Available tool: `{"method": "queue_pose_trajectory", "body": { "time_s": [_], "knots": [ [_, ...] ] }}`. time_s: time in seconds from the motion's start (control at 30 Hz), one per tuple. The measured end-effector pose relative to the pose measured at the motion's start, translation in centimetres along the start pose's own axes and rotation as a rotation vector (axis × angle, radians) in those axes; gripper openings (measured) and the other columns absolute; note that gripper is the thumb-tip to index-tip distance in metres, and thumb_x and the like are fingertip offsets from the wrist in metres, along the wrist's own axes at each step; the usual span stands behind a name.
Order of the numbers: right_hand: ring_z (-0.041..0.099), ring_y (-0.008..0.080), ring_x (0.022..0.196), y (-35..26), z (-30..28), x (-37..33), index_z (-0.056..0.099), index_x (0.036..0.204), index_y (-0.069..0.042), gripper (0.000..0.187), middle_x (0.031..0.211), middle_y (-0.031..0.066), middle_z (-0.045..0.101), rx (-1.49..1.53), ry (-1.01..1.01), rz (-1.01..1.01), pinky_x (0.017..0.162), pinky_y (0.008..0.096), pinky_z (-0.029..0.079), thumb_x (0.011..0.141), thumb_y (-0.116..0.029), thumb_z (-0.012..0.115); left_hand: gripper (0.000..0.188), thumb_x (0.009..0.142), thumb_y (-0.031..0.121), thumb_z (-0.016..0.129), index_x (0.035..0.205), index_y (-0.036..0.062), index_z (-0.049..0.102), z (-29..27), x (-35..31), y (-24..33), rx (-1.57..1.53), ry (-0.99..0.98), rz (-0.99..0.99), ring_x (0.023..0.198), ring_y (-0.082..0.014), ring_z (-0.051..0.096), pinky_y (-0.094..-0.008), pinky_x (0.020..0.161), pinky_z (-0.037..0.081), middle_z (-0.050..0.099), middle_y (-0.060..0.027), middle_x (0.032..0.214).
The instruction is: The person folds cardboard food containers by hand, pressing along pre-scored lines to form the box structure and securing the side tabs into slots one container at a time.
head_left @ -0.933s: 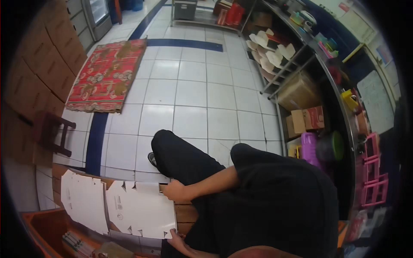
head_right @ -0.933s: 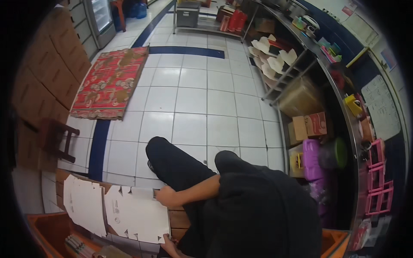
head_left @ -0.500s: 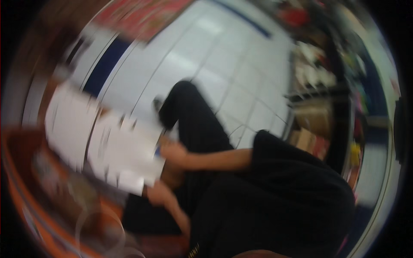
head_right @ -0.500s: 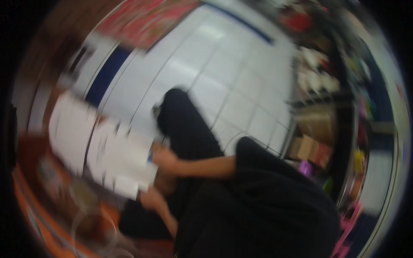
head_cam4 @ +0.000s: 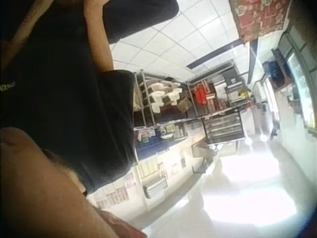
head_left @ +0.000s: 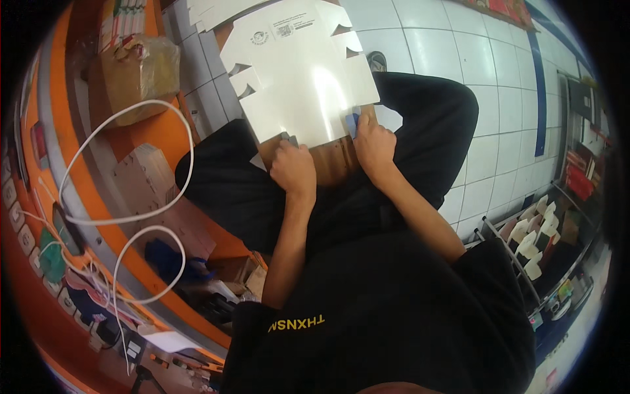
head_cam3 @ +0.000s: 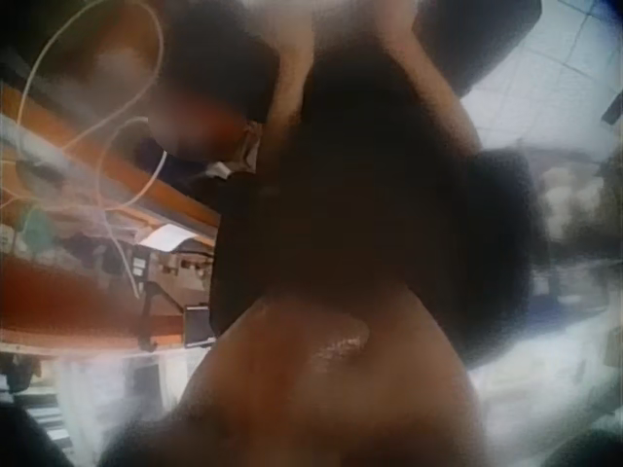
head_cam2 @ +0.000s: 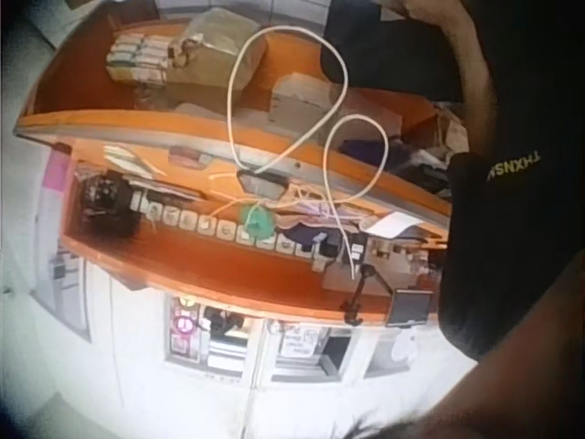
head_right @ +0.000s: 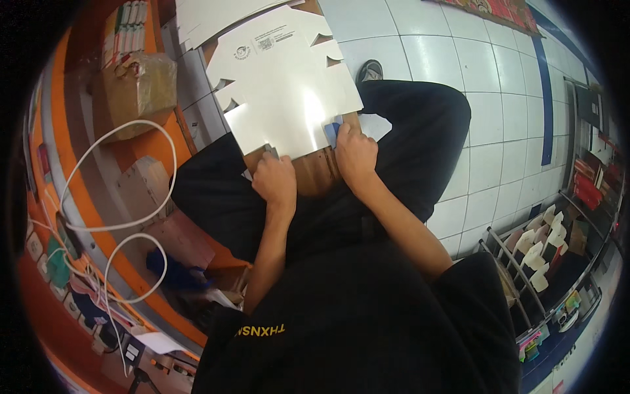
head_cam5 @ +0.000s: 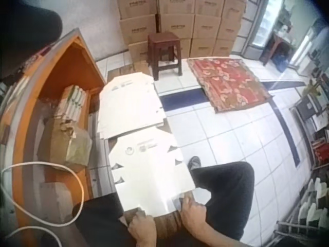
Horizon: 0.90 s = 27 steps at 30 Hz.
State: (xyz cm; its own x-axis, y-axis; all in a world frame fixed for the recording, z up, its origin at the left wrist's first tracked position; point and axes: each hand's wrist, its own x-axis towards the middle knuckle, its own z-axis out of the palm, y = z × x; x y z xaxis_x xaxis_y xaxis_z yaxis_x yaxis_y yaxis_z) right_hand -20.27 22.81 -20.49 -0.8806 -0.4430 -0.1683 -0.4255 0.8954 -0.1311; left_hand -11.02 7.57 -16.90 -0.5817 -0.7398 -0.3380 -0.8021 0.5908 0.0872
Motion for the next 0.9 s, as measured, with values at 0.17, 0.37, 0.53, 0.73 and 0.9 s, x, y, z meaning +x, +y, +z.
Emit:
{"method": "queue_pose_trajectory", "body": {
  "time_s": [0.17, 0.37, 0.53, 0.73, 0.9],
  "knots": [
    [0.073, 0.0403, 0.068, -0.4, -3.8, 1.8, 0.064, 0.104, -0.006, 0.028, 0.088, 0.0200, 0.074, 0.180, -0.107, 0.138, 0.062, 0.0478, 0.059, 0.090, -0.029, 0.070, 0.029, 0.095, 0.024, 0.059, 0.104, -0.0029, 0.066, -1.2, 1.0, -1.3, -0.068, -0.101, 0.016, 0.089, -0.0410, 0.074, -0.0488, 0.076, 0.061, 0.073, -0.0284, 0.104],
    [0.069, 0.0520, 0.095, 1.7, -4.0, 0.9, 0.064, 0.114, -0.002, 0.048, 0.100, 0.0315, 0.072, 0.550, -0.147, 0.309, 0.082, 0.0597, 0.054, 0.100, -0.048, 0.056, 0.045, 0.105, 0.033, 0.054, 0.123, -0.0073, 0.065, -1.9, 2.3, -5.6, -1.165, -0.321, -0.208, 0.080, -0.0292, 0.074, -0.0394, 0.070, 0.062, 0.073, -0.0198, 0.101],
    [0.070, 0.0467, 0.093, 3.7, -1.9, 1.5, 0.065, 0.110, 0.001, 0.042, 0.097, 0.0280, 0.072, 0.719, -0.084, 0.180, 0.083, 0.0505, 0.054, 0.104, -0.038, 0.054, 0.041, 0.107, 0.027, 0.058, 0.121, -0.0101, 0.065, -0.8, 2.6, -7.1, -1.184, -0.348, -0.117, 0.075, -0.0226, 0.074, -0.0324, 0.064, 0.064, 0.073, -0.0178, 0.100],
    [0.073, 0.0223, 0.071, 4.3, -2.8, 1.2, 0.066, 0.109, 0.002, 0.028, 0.088, 0.0165, 0.073, 0.940, -0.286, 0.263, 0.070, 0.0358, 0.056, 0.102, -0.024, 0.060, 0.034, 0.104, 0.017, 0.059, 0.116, -0.0135, 0.065, 0.0, 2.2, -7.4, -1.149, -0.342, -0.085, 0.075, -0.0250, 0.075, -0.0322, 0.064, 0.064, 0.073, -0.0204, 0.101],
    [0.074, 0.0330, 0.078, 5.3, -1.9, 1.3, 0.065, 0.108, 0.002, 0.032, 0.092, 0.0222, 0.074, 0.803, -0.222, 0.120, 0.073, 0.0434, 0.057, 0.099, -0.028, 0.061, 0.034, 0.103, 0.015, 0.059, 0.116, -0.0154, 0.063, -0.6, 2.6, -7.6, -1.254, -0.411, -0.164, 0.074, -0.0252, 0.074, -0.0315, 0.066, 0.064, 0.071, -0.0207, 0.100]
  ]
}}
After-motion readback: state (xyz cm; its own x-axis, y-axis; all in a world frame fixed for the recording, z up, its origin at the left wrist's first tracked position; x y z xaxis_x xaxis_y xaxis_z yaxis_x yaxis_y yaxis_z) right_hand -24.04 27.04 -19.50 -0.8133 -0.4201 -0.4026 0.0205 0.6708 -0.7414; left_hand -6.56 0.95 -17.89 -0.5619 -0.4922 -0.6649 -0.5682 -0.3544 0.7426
